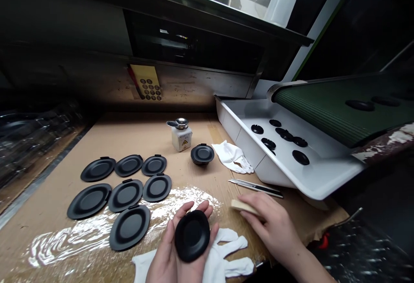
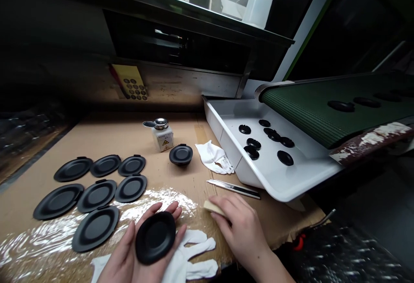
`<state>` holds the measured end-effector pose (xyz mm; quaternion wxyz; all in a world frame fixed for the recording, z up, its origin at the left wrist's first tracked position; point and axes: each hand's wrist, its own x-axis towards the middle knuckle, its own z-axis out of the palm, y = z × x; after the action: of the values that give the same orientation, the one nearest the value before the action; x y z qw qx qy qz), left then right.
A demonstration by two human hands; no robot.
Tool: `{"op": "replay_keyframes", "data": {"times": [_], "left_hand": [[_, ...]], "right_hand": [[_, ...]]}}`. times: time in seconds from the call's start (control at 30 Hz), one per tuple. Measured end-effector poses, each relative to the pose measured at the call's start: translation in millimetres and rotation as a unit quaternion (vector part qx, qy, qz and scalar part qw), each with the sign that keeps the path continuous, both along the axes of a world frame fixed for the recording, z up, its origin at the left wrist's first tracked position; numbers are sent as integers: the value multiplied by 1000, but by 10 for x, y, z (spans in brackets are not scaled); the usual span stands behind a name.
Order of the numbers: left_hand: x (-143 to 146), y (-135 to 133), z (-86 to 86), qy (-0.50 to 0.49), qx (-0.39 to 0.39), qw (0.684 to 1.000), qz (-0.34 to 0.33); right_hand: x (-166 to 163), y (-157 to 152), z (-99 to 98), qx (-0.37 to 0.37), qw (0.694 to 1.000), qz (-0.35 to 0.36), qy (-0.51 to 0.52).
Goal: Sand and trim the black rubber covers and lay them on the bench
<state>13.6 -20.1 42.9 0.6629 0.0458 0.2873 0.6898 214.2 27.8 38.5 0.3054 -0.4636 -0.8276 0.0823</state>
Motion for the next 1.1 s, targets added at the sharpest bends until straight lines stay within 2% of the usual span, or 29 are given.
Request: {"op": "replay_keyframes", "data": {"times": [0.17, 0.27, 0.37, 0.5, 0.57, 0.67, 0.73, 0.87, 1.1], "left_hand": [[-18, -19, -2, 5, 0, 1000, -18], [0, -6, -30, 17, 0, 999, -34], [19, 15, -49, 33, -18, 998, -41], [1, 19, -78, 23, -51, 997, -59], [-16, 17, -110, -28, -59, 995, -77], [-15, 31, -150, -83, -58, 992, -70], [5, 50, -151, -73, -68, 994, -53], [34, 67, -107, -36, -99, 994, -37], [1, 32, -134, -85, -79, 991, -64]], "right_hand": [[-25, 53, -87, 4, 1000, 18, -10], [10, 78, 10, 26, 999, 25, -32], [-92, 22, 146, 67, 997, 35, 26], [-427, -140, 156, 133, 974, 177, 55], [-551, -172, 102, 176, 960, 211, 52], [-600, -81, 86, 155, 968, 196, 12], [-588, 40, 147, 129, 973, 188, -22], [-590, 189, 272, 138, 971, 191, -47], [-522, -141, 77, 139, 973, 182, -1]]}}
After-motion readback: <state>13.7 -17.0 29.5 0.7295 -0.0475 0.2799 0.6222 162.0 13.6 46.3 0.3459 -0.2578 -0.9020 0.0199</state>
